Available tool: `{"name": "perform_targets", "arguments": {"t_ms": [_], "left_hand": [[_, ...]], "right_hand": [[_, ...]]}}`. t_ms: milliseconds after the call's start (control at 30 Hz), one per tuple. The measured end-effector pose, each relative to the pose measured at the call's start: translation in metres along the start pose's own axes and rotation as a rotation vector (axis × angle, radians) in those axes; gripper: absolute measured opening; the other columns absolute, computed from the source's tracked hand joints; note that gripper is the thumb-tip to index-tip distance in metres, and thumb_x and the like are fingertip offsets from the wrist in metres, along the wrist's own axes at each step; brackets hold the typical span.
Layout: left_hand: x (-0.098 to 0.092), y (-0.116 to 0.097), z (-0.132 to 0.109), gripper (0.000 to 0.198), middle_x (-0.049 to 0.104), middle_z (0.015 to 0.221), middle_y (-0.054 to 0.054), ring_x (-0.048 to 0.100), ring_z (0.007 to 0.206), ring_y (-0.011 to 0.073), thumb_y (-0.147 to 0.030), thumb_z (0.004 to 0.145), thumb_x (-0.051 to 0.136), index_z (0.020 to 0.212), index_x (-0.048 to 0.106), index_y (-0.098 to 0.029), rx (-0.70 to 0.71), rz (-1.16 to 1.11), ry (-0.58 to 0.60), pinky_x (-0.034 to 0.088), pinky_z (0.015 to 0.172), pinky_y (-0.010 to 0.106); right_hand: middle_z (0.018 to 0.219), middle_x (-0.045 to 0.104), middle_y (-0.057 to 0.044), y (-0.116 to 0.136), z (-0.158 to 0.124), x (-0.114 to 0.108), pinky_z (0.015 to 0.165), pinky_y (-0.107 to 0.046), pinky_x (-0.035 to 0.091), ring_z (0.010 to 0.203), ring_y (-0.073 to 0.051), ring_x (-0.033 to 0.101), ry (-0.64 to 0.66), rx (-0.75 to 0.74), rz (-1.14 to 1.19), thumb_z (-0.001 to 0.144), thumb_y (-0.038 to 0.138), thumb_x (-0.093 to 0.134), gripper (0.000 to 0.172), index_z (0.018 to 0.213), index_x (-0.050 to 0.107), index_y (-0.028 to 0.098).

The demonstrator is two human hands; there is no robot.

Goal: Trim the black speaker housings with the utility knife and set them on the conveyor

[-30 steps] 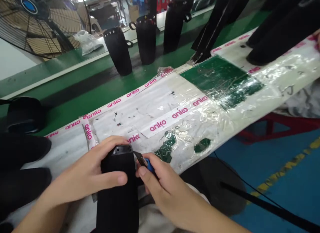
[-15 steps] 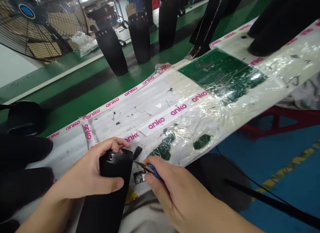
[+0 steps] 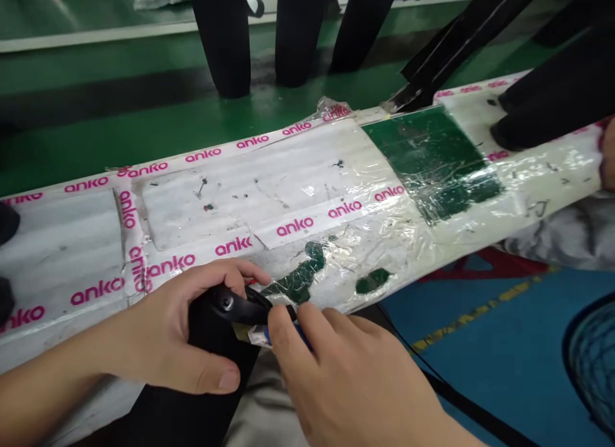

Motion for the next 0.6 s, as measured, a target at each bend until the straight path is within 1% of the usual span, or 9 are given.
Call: {"name": "perform_targets", "arguments": {"t_ms": [67,167,233,400,467,533,600], "left_hand": [[-0.001,0.000,0.001,0.057,0.062,0.138,0.005,0.062,0.123,0.0297,-0.036,0.061,0.097,0.100,0.058,-0.023,-0.013,0.006,0.002,0.048,0.099,0.039],[-0.001,-0.001,0.002,0.056,0.062,0.137,0.003,0.063,0.121,0.0284,-0.035,0.060,0.096,0.099,0.058,-0.024,-0.025,0.009,-0.001,0.050,0.097,0.038],[0.000,-0.001,0.003,0.056,0.062,0.137,0.002,0.064,0.120,0.0280,-0.035,0.060,0.095,0.100,0.058,-0.024,-0.025,0.017,-0.009,0.052,0.094,0.037],[0.003,-0.002,0.004,0.055,0.064,0.132,0.005,0.067,0.102,0.0261,-0.036,0.059,0.092,0.101,0.058,-0.024,-0.052,0.069,-0.028,0.057,0.081,0.037],[0.004,-0.004,0.003,0.053,0.064,0.130,0.006,0.067,0.105,0.0276,-0.035,0.059,0.090,0.098,0.057,-0.024,-0.047,0.078,-0.028,0.057,0.084,0.039],[0.006,-0.005,0.002,0.050,0.062,0.132,0.006,0.064,0.111,0.0296,-0.035,0.060,0.089,0.096,0.056,-0.023,-0.049,0.100,-0.022,0.056,0.093,0.043],[0.007,-0.006,0.001,0.049,0.060,0.137,0.006,0.062,0.116,0.0307,-0.036,0.061,0.087,0.097,0.055,-0.024,-0.061,0.131,-0.033,0.052,0.102,0.048]], "right_hand": [[0.080,0.064,0.000,0.000,0.001,0.001,0.050,-0.031,0.042,0.058,-0.017,0.061,0.013,-0.001,-0.006,0.088,0.009,0.043,0.039,0.125,0.049,0.018],[0.084,0.065,0.000,0.001,0.000,0.002,0.051,-0.032,0.044,0.062,-0.017,0.063,0.077,-0.008,-0.017,0.087,0.010,0.046,0.043,0.130,0.048,0.018],[0.084,0.064,0.000,0.003,0.000,0.001,0.050,-0.031,0.043,0.061,-0.017,0.062,0.100,0.000,-0.009,0.086,0.010,0.046,0.044,0.129,0.048,0.019],[0.081,0.063,0.000,0.009,-0.002,-0.002,0.048,-0.030,0.042,0.056,-0.016,0.059,0.112,0.054,-0.073,0.074,0.006,0.044,0.052,0.124,0.047,0.020],[0.081,0.063,-0.001,0.011,-0.002,-0.001,0.048,-0.031,0.043,0.057,-0.017,0.059,0.100,0.061,-0.107,0.070,0.005,0.045,0.055,0.123,0.046,0.020],[0.080,0.062,-0.001,0.013,0.000,0.000,0.048,-0.032,0.042,0.057,-0.018,0.060,0.097,0.070,-0.135,0.068,0.005,0.046,0.056,0.122,0.044,0.019],[0.078,0.060,-0.001,0.015,0.001,0.001,0.047,-0.032,0.040,0.054,-0.018,0.058,0.097,0.072,-0.147,0.068,0.005,0.046,0.055,0.121,0.043,0.019]]}}
Point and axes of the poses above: each hand's wrist, its own z-axis towards the middle knuckle, its own x-axis out of the palm, y = z × x, the point moved 3 cm from there along z, towards the middle knuckle
